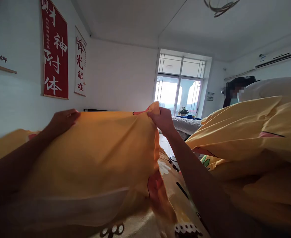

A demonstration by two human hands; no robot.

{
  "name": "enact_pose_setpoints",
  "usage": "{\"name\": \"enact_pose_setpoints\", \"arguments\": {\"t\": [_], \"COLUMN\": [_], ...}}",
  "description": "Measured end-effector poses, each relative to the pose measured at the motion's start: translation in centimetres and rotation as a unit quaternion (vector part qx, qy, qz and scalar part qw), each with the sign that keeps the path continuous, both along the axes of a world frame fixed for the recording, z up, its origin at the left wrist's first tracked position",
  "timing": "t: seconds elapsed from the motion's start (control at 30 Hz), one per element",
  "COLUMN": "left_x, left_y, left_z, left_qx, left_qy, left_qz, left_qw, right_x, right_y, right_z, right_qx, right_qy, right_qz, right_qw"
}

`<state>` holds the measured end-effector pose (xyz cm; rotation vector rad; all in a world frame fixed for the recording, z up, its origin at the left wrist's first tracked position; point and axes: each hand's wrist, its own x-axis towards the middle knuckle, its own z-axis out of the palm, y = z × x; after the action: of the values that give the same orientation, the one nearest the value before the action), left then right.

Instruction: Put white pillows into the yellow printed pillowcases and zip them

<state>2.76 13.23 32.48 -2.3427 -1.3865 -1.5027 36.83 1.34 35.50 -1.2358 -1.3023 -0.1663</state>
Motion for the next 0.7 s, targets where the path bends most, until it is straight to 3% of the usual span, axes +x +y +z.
{"name": "enact_pose_setpoints", "arguments": {"t": [0.07,0.13,0.2,0.27,0.33,0.47,0.6,0.7], "left_x": [-0.7,-1.2,-1.7,-2.2,-2.6,-3.4,-4.6,-5.8], "left_y": [-1.4,-2.7,-3.7,-4.4,-4.6,-4.0,-2.3,-1.2], "left_z": [2.5,3.7,3.9,3.4,2.8,0.2,-4.1,-6.0], "left_qx": [0.093,0.184,0.228,0.224,0.191,0.079,-0.029,-0.055], "left_qy": [-0.039,-0.041,0.017,0.078,0.117,0.236,0.246,0.256], "left_qz": [0.046,0.082,0.117,0.164,0.209,0.228,0.164,0.056], "left_qw": [0.994,0.979,0.966,0.957,0.952,0.941,0.955,0.964], "right_x": [-0.5,-1.1,-1.6,-2.1,-2.5,-3.0,-2.4,-2.2], "right_y": [0.7,1.5,2.5,3.4,4.3,5.3,4.7,4.2], "right_z": [0.4,0.7,1.0,1.1,0.9,0.0,-0.6,-0.1], "right_qx": [-0.002,0.007,0.069,0.159,0.205,0.165,0.161,0.155], "right_qy": [-0.011,-0.035,-0.046,-0.018,0.024,-0.036,-0.139,-0.172], "right_qz": [0.017,-0.005,-0.064,-0.119,-0.137,-0.084,-0.027,-0.003], "right_qw": [1.000,0.999,0.995,0.980,0.969,0.982,0.977,0.973]}}
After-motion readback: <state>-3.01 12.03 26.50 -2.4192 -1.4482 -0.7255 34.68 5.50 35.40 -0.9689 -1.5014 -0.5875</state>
